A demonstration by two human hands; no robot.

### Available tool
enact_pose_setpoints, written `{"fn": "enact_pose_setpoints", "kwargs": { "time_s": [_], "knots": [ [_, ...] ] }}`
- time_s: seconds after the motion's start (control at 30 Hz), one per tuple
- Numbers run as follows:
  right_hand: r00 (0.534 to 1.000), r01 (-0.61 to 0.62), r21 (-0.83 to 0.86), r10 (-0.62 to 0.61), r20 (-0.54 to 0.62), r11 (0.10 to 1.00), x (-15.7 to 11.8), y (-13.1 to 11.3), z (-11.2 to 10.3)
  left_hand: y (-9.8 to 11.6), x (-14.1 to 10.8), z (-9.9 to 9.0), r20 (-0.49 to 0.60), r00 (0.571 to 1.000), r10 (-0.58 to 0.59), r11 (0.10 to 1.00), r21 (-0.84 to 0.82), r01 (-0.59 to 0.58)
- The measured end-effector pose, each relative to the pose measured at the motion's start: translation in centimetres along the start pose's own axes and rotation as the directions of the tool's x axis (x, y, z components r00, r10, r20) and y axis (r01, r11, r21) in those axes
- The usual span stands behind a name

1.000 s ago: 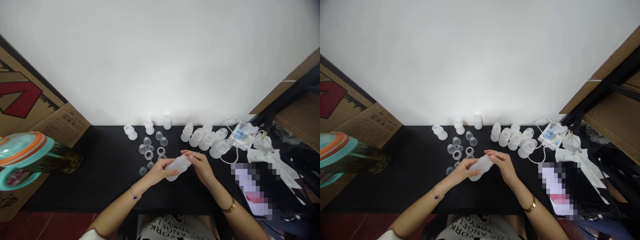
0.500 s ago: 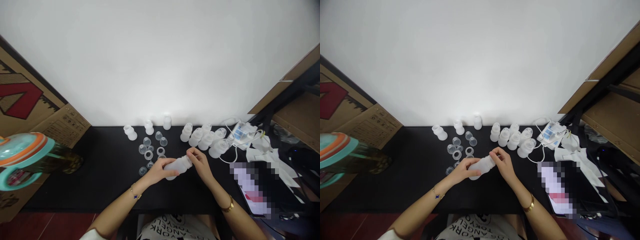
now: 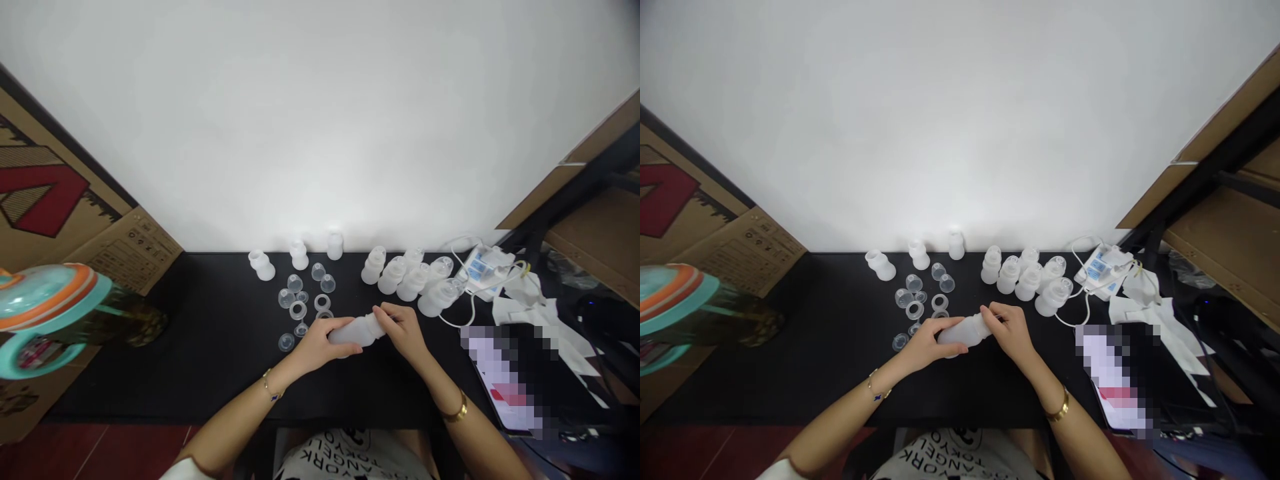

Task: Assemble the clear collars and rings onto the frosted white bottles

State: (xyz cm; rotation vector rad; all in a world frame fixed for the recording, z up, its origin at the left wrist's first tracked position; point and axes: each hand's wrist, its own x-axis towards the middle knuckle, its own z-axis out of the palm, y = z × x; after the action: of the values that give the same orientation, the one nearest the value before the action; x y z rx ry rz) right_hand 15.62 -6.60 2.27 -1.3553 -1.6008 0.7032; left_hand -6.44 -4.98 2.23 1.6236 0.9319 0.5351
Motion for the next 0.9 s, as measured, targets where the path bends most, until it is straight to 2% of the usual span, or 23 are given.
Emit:
{"fn": "enact_pose_setpoints", "kwargs": {
  "time_s": [0.37,0.67,0.77,0.9],
  "knots": [
    [1.000,-0.010,-0.047,0.011,0.021,0.999,0.0,0.6,0.1,-0.8,0.2,0.4,-0.048,0.991,0.126,0.983,0.137,-0.118],
    [1.000,-0.028,-0.057,0.027,-0.005,0.998,0.1,0.9,0.4,-1.6,0.3,0.4,-0.118,0.961,0.250,0.903,0.388,-0.187],
    [1.000,-0.028,-0.037,0.028,0.001,0.999,0.1,0.9,0.5,-1.6,0.2,0.3,-0.159,0.945,0.287,0.901,0.378,-0.210],
    [0.999,-0.017,-0.079,0.020,0.027,0.997,0.1,0.8,0.5,-1.2,0.0,0.0,-0.143,0.957,0.253,0.935,0.292,-0.203]
  ]
}}
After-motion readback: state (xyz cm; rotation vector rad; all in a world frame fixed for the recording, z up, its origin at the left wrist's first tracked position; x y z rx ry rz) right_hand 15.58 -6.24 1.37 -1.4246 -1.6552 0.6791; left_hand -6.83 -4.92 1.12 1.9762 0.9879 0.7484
